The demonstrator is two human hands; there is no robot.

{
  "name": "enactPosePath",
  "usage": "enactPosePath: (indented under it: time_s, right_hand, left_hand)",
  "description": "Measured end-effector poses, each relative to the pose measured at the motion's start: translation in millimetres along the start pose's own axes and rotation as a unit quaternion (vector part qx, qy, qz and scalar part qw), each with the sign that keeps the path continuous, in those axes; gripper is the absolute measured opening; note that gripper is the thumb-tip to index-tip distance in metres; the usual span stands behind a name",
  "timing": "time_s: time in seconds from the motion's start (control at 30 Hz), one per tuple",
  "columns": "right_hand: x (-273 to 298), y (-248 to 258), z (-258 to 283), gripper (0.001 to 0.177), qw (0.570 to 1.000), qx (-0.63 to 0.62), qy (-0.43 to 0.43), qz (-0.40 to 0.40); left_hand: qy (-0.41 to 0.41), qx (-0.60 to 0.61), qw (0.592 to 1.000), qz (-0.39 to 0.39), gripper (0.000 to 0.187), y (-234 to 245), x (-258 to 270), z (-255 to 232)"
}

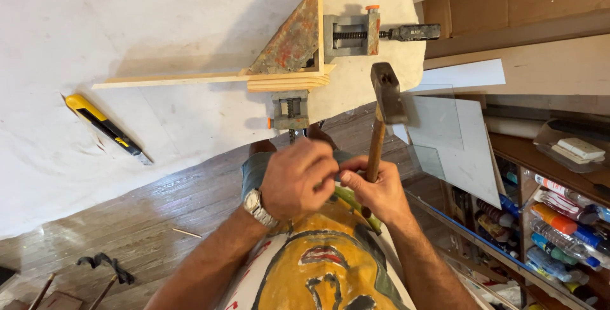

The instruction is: Assembling a wooden frame by cutting, clamping, hammering, and gluing wooden strips.

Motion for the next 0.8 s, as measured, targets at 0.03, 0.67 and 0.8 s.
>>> enactPosePath:
  time_s: [0.03,0.67,0.8]
  right_hand:
    - [-0.2,6.0,-0.1,0.02,1.0,0.004,-0.006,-0.024]
    - [26.7,88.3,-94.6,0.033,0.969,0.098,-0.153,-0.17]
    - [34.1,111.3,-142.2,0.033,0.959,0.12,-0.187,-0.178]
  left_hand:
    - [0.015,-0.052,0.998,-0.034,0.004,5.3,-5.8,9.7]
    - [0.132,-0.227,0.942,-0.209,0.018,7.4,-45.6,100.7]
    - [0.143,-0.234,0.94,-0.204,0.014,3.5,-45.1,106.3]
Point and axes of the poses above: each hand's wrist, its own x-axis away from the middle knuckle, its own y-axis out of the back of the hand, z = x × y, the point moved 9 cm from there along -x, towards the middle knuckle, and after that the axes turned 1 degree about x, right-handed, at the moved point
